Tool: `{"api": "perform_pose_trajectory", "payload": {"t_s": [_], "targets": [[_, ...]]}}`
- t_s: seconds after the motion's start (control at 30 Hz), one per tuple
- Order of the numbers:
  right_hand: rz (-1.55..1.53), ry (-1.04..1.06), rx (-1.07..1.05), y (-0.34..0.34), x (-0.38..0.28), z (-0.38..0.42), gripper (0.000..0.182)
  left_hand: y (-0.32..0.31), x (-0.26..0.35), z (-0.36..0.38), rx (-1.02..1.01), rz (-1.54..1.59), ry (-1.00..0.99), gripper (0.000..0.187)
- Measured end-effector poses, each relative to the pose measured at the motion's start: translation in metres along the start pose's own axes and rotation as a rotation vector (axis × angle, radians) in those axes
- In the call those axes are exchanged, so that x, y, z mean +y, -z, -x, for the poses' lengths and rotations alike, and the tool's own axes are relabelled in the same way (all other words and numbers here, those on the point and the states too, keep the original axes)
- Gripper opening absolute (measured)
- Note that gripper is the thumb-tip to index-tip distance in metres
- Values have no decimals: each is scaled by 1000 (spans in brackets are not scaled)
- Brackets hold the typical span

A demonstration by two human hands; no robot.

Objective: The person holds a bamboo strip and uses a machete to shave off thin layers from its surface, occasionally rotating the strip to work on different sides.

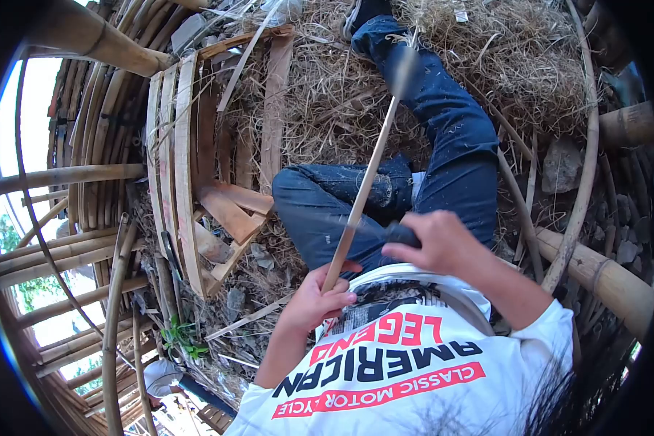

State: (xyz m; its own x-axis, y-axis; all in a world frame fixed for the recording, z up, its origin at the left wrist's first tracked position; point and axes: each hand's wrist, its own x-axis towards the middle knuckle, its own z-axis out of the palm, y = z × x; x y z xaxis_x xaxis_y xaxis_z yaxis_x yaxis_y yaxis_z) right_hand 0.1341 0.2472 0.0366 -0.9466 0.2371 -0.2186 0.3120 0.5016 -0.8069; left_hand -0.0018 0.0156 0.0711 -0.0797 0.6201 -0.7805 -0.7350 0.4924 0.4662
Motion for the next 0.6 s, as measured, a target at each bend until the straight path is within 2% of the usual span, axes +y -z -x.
{"api": "perform_pose_trajectory", "payload": {"t_s": [0.07,0.1,0.17,0.27,0.37,0.43,0.5,0.53,0.6], "targets": [[-44,-101,210,17,21,-14,47,5,0,10,-17,4,-32,53],[-95,-193,232,29,36,-22,48,6,-1,13,-39,15,-63,53],[79,-186,342,39,63,-34,48,0,-7,6,-21,-19,-67,51],[271,-196,385,33,57,-38,48,-9,-6,-6,-107,82,53,47],[184,-152,373,9,35,-22,47,2,-8,-10,-192,177,5,47],[194,-72,372,-5,37,-15,45,-2,1,-5,-179,233,26,50],[319,106,367,-6,40,-15,40,-1,7,1,-228,288,53,52],[424,123,378,2,52,-20,40,-1,8,6,-235,285,40,54],[365,-2,479,15,80,-35,36,5,2,17,-225,301,41,54]]}}
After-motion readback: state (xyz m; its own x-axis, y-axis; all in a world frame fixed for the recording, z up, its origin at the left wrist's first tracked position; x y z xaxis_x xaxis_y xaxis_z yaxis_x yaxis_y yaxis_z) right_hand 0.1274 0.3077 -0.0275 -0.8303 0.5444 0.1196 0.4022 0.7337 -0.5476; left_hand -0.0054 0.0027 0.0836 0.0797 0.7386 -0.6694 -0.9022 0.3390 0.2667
